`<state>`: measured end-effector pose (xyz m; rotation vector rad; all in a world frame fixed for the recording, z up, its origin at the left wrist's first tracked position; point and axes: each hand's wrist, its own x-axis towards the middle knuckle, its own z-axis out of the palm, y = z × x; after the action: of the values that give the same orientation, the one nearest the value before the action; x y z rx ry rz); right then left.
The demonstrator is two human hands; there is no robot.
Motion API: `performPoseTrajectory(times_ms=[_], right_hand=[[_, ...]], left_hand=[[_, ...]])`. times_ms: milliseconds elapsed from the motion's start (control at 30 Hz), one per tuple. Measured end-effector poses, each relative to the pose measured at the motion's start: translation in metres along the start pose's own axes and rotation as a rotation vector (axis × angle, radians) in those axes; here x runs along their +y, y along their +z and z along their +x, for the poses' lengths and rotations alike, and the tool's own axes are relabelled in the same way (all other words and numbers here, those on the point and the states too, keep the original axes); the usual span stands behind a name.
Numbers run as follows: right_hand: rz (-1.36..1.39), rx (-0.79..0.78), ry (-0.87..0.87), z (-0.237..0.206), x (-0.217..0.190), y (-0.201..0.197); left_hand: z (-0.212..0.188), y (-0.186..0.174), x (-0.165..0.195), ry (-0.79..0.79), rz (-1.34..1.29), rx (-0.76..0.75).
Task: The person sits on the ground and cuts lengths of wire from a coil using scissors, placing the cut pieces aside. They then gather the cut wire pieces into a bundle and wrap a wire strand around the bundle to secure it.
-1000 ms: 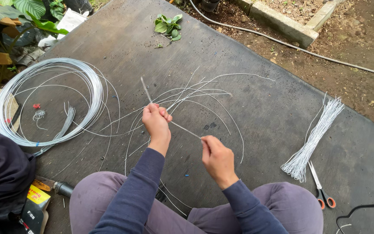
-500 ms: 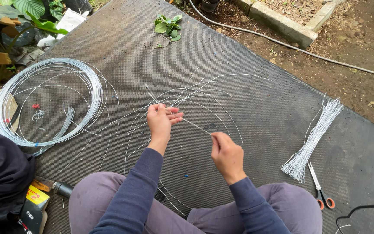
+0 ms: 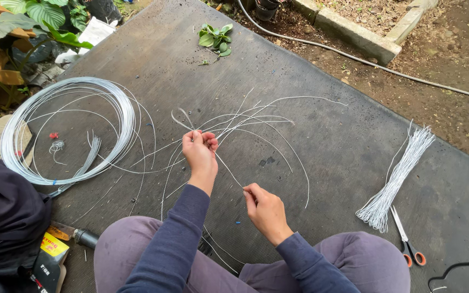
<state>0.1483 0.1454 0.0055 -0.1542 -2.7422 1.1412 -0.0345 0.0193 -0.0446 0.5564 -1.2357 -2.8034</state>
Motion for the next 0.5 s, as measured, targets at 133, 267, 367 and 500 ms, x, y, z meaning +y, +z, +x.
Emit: performPoseTrajectory(times_ms=[133, 267, 367, 500], right_hand=[[-0.056, -0.044, -0.038, 0.0, 0.002, -0.001], [-0.17, -0.099, -0.013, 0.001, 0.007, -0.001], [-0.068, -0.242, 0.105, 0.001, 0.006, 0.002], [0.261, -0.362, 0.333, 0.0, 0.003, 0.006]], left_hand=[[-0.014, 0.012, -0.004, 0.175, 0.23, -0.142], [-0.028, 0.021, -0.012, 0.12, 0.356, -0.235], [-0.028, 0.021, -0.016, 0.22, 0.415, -0.289], [-0.02, 0.021, -0.011, 0.212, 0.396, -0.365]])
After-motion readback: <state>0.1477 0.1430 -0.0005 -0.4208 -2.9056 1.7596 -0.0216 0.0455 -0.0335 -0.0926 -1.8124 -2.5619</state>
